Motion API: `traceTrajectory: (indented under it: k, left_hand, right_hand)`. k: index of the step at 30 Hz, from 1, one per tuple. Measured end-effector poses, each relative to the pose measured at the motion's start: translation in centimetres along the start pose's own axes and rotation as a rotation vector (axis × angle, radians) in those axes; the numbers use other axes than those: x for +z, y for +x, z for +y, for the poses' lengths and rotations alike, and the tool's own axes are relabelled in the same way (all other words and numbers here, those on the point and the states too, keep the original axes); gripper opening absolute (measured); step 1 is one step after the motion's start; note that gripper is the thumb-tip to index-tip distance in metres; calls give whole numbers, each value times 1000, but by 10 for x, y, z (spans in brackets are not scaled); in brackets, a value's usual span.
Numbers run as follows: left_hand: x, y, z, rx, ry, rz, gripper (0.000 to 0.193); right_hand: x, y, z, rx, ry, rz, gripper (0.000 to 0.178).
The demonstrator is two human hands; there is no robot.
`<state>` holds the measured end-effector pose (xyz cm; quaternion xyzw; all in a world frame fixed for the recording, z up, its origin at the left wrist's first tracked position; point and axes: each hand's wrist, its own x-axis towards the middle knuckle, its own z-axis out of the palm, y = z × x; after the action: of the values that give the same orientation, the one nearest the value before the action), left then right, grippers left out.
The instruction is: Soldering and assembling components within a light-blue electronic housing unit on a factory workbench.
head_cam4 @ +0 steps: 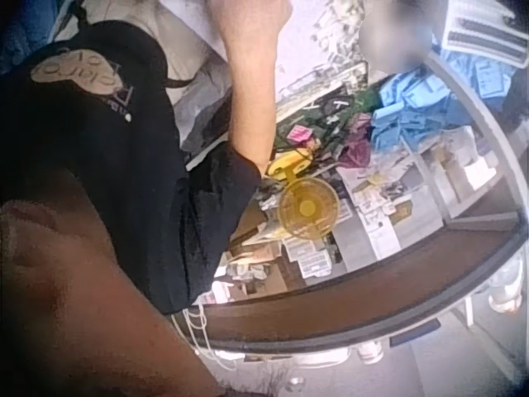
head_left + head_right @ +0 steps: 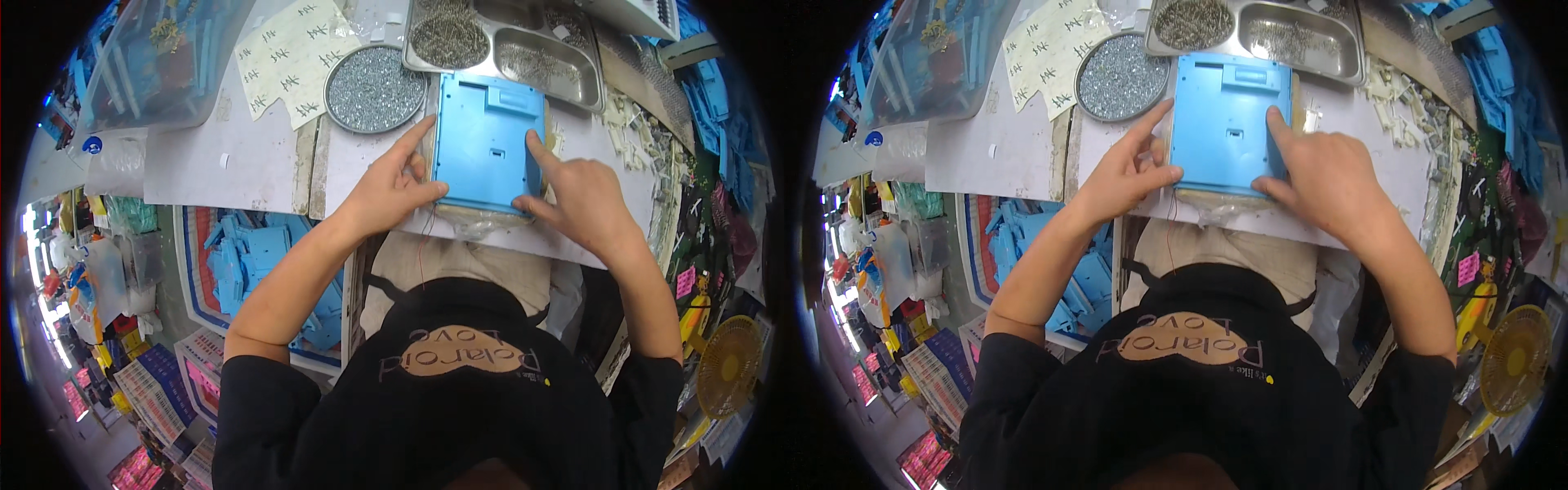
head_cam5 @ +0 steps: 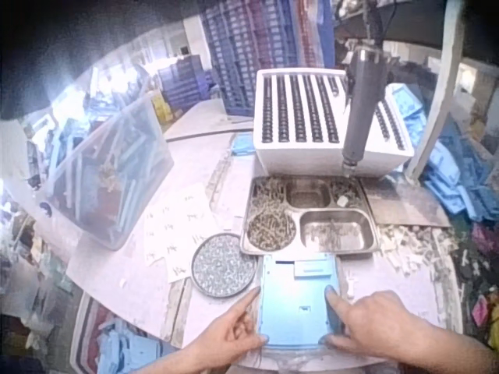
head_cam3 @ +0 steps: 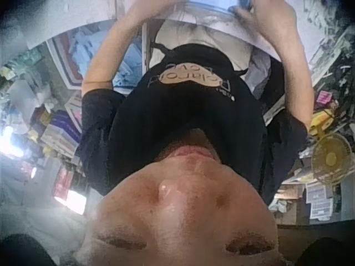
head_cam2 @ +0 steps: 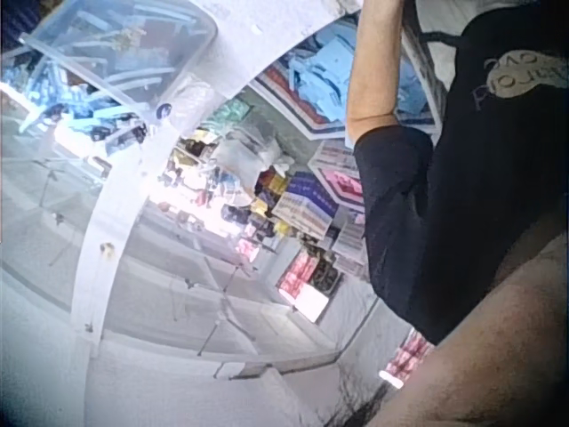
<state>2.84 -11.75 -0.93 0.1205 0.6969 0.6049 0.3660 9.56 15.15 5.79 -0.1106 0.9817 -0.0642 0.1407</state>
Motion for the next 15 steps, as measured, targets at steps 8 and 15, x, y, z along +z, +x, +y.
traceTrajectory:
  k: [8, 15]
  left_hand:
    - [25, -20, -16, 272, 399, 77, 87]
    - [25, -10, -5, 259, 658, 108, 91]
  right_hand:
    - [5, -16, 9, 35, 79, -48, 87]
    - [9, -23, 13, 20, 88, -62, 91]
